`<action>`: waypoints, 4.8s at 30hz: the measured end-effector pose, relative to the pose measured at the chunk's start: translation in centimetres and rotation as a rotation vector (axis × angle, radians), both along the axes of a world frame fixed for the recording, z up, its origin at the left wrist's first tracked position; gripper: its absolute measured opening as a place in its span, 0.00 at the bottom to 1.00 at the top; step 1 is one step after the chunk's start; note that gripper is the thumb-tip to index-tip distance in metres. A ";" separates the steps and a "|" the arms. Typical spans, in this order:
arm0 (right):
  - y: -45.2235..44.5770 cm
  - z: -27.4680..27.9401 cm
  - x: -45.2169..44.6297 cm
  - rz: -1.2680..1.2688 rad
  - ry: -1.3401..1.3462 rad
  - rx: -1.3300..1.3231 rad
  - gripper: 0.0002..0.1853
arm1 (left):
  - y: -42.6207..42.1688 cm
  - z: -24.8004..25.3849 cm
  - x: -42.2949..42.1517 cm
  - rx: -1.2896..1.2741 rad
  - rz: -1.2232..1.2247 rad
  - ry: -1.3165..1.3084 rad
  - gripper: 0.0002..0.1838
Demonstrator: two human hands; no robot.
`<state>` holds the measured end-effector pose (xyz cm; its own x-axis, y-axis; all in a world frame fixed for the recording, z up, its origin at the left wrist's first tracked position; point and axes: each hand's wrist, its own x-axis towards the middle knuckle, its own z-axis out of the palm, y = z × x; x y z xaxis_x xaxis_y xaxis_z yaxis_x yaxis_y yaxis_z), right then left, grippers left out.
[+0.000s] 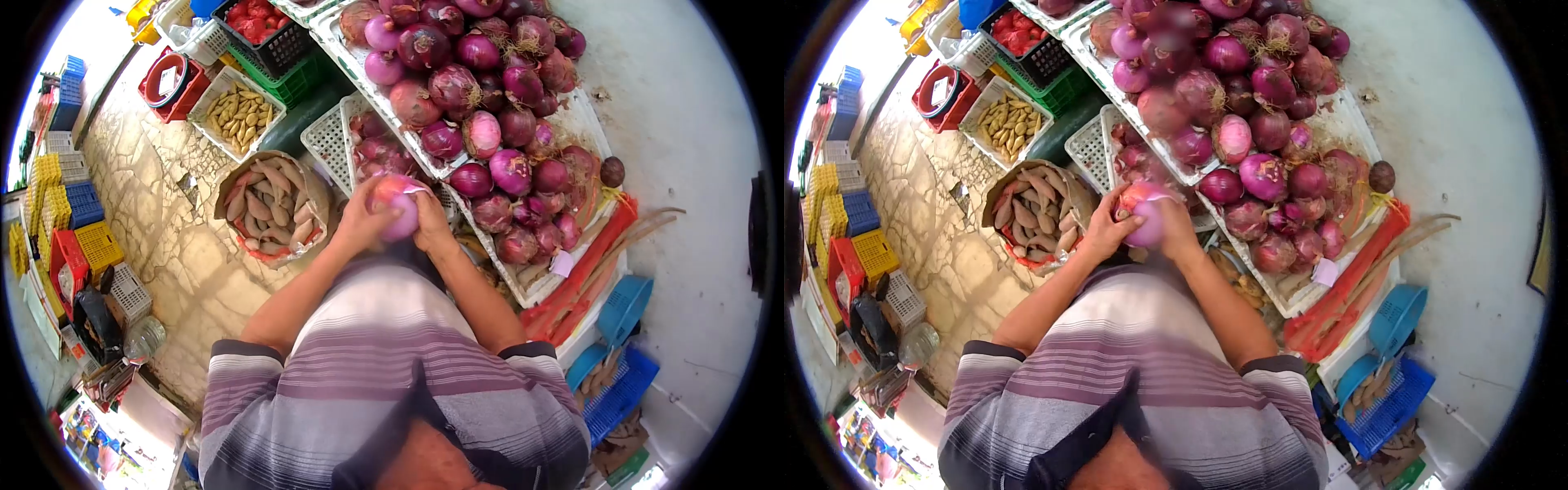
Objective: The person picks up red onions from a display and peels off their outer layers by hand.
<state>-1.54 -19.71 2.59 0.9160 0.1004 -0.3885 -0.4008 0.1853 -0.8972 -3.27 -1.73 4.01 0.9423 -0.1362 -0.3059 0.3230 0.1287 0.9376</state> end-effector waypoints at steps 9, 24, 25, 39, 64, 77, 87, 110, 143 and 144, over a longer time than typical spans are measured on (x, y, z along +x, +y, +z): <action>3.5 4.7 0.2 -0.203 -0.218 -0.282 0.24 | -0.4 0.4 1.2 -0.164 0.172 0.000 0.47; 3.3 2.9 1.1 -0.149 -0.238 -0.204 0.27 | -1.1 -1.3 1.8 -0.063 0.293 -0.085 0.33; 3.4 2.4 1.2 -0.154 -0.244 -0.199 0.26 | -1.0 -1.3 1.6 -0.067 0.301 -0.076 0.33; 1.4 -4.3 1.3 -0.220 -0.187 -0.341 0.10 | 0.0 0.8 1.5 -0.393 0.330 0.001 0.32; -1.0 -2.7 -0.2 -0.175 0.748 0.500 0.26 | 2.3 1.8 1.1 -0.896 0.370 0.484 0.25; 2.7 3.8 0.5 -0.092 0.001 0.251 0.29 | 1.3 -1.7 2.2 -0.190 0.130 -0.040 0.35; 3.4 2.8 1.5 0.009 -0.182 -0.087 0.28 | 0.9 0.6 2.3 -0.309 0.218 0.032 0.35; 2.3 -1.4 2.7 -0.315 0.020 -0.007 0.22 | 0.6 0.9 2.2 -0.511 0.260 0.087 0.26; 1.4 -3.8 -1.4 -0.208 0.380 0.180 0.13 | 2.0 -0.8 2.1 -0.695 0.242 0.393 0.24; 1.7 -3.4 -1.3 -0.231 0.434 0.225 0.14 | 2.2 -0.4 2.1 -0.606 0.278 0.430 0.27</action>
